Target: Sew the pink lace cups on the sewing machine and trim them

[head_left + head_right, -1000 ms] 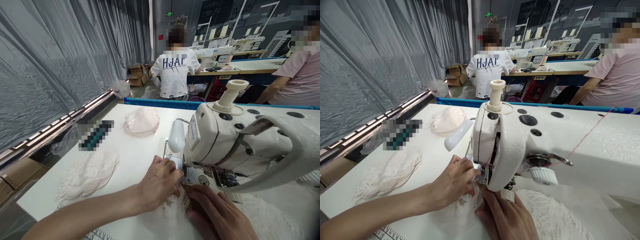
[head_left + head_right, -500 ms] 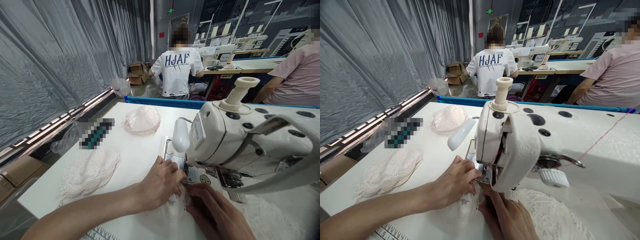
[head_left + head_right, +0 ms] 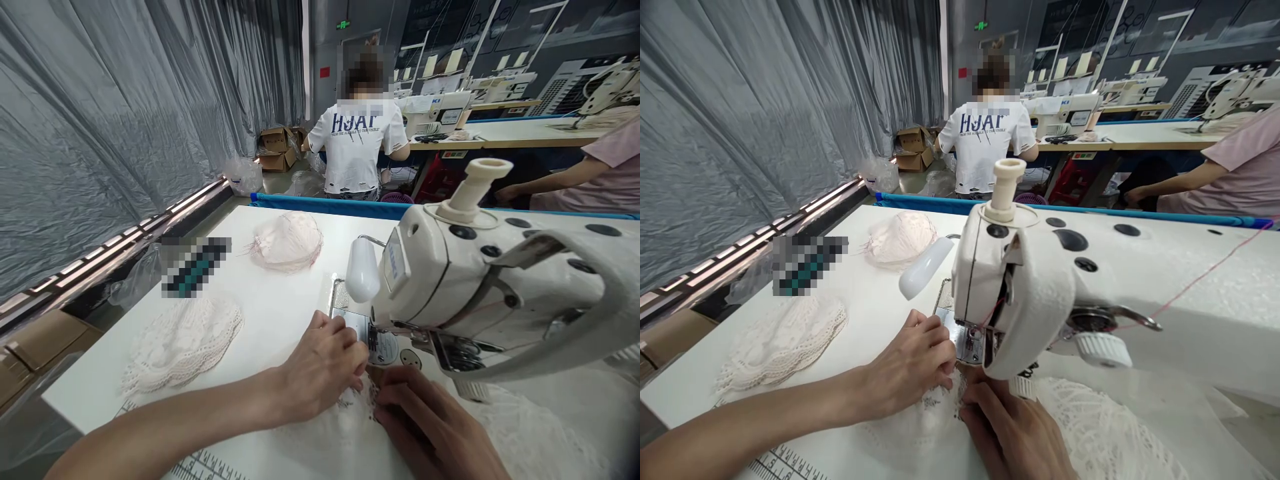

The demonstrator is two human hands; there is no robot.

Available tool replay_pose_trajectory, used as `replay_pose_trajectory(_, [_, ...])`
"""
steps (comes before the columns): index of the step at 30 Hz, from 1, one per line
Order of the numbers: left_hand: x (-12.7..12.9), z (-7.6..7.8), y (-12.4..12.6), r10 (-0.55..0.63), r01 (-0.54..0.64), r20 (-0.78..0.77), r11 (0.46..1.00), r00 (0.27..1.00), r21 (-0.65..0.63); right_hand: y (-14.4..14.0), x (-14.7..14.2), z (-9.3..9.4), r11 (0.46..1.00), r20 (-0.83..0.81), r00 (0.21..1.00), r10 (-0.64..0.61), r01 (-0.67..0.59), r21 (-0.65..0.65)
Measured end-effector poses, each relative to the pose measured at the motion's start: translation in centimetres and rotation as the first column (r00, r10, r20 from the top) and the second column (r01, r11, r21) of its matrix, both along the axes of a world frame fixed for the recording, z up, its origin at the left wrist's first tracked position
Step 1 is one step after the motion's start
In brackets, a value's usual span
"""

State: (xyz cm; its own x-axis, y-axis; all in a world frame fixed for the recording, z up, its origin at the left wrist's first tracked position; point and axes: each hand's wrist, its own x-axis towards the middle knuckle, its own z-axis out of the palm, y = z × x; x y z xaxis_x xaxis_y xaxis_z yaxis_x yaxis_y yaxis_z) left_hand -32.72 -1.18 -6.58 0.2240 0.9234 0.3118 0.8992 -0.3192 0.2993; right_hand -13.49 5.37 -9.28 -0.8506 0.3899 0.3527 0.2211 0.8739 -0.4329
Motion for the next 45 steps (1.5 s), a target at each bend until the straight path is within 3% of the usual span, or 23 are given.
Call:
replay_pose_trajectory(5, [-0.1,-0.1,-0.1,-0.007,0.008,-0.004,0.998,1.000,0.063,-0.1,0.2,-0.1,1.000,-0.009,1.000,-0.004,0.004,0.027])
replay_pose_trajectory(12, [-0.6,1.2,-0.2,-0.018,0.023,0.105,0.999,0.994,-0.050,-0.1,0.0,0.0,0.999,-0.049,0.999,-0.023,0.025,0.035])
replay_pose_trajectory(26, [-0.2,1.5,-0.2,0.079,-0.041,0.185,0.979,0.979,-0.201,-0.3,0.2,0.0,1.000,-0.008,1.000,-0.030,0.030,-0.003])
replay_pose_trajectory(39, [0.2,1.0,0.3,0.078,-0.060,0.121,0.988,0.990,-0.142,-0.2,0.1,0.3,0.996,-0.032,0.998,0.051,-0.048,0.075])
replay_pose_trajectory(45, [0.2,0.8,0.3,0.081,-0.064,0.120,0.988,0.989,-0.142,-0.1,0.3,-0.4,0.995,-0.060,0.997,0.047,-0.041,0.090])
